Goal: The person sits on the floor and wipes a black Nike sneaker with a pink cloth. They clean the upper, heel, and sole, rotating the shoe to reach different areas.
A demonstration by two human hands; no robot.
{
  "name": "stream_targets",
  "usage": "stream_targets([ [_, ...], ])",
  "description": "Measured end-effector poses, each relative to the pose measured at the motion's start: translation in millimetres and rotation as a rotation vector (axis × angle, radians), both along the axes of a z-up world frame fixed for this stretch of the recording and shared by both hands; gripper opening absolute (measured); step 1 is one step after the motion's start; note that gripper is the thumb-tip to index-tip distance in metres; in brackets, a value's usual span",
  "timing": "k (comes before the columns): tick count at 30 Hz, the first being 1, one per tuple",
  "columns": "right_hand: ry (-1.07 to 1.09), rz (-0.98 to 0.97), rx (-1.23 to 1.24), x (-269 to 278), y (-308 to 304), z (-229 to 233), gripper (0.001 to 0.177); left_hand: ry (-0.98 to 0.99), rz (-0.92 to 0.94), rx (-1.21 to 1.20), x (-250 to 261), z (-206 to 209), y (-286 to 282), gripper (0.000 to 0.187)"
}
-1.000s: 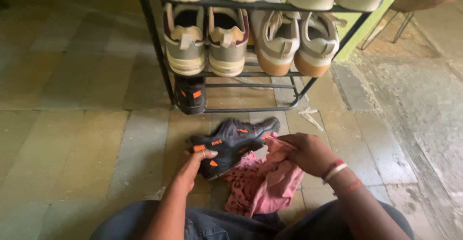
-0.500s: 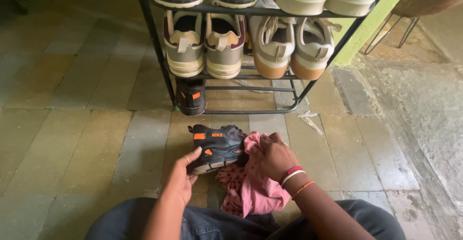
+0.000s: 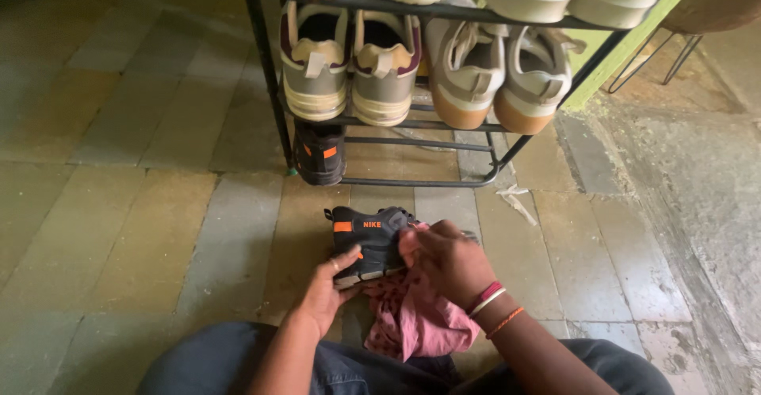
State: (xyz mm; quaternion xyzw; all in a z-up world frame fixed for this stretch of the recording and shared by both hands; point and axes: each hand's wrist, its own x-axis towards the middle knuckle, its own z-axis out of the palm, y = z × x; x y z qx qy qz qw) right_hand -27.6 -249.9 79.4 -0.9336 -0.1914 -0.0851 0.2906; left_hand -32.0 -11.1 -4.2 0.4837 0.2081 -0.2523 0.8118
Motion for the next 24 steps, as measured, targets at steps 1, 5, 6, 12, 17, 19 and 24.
stream_targets([
  [1, -0.018, 0.039, 0.006, -3, 6, 4, 0.041, 0.016, -0.006, -0.027, 0, 2, -2, 0.057],
  [5, -0.147, 0.161, -0.023, -13, 35, 20, 0.042, 0.031, -0.038, -0.074, 0, 10, -5, 0.05],
  [6, -0.192, 0.181, -0.047, -14, 40, 23, 0.041, 0.026, -0.05, -0.073, 1, 11, -5, 0.048],
  [12, -0.33, 0.298, -0.13, -12, 58, 16, 0.024, -0.003, -0.126, -0.127, 5, 6, -8, 0.043],
  [17, -0.268, 0.189, -0.059, -10, 60, 3, 0.032, 0.004, -0.067, -0.076, 8, 9, -12, 0.048],
  [19, -0.237, 0.079, -0.023, -9, 58, 0, 0.031, -0.019, -0.06, -0.006, 6, 7, -12, 0.05],
  [24, -0.168, -0.071, 0.057, -9, 60, -1, 0.027, -0.011, -0.11, 0.099, 8, 0, -15, 0.052],
])
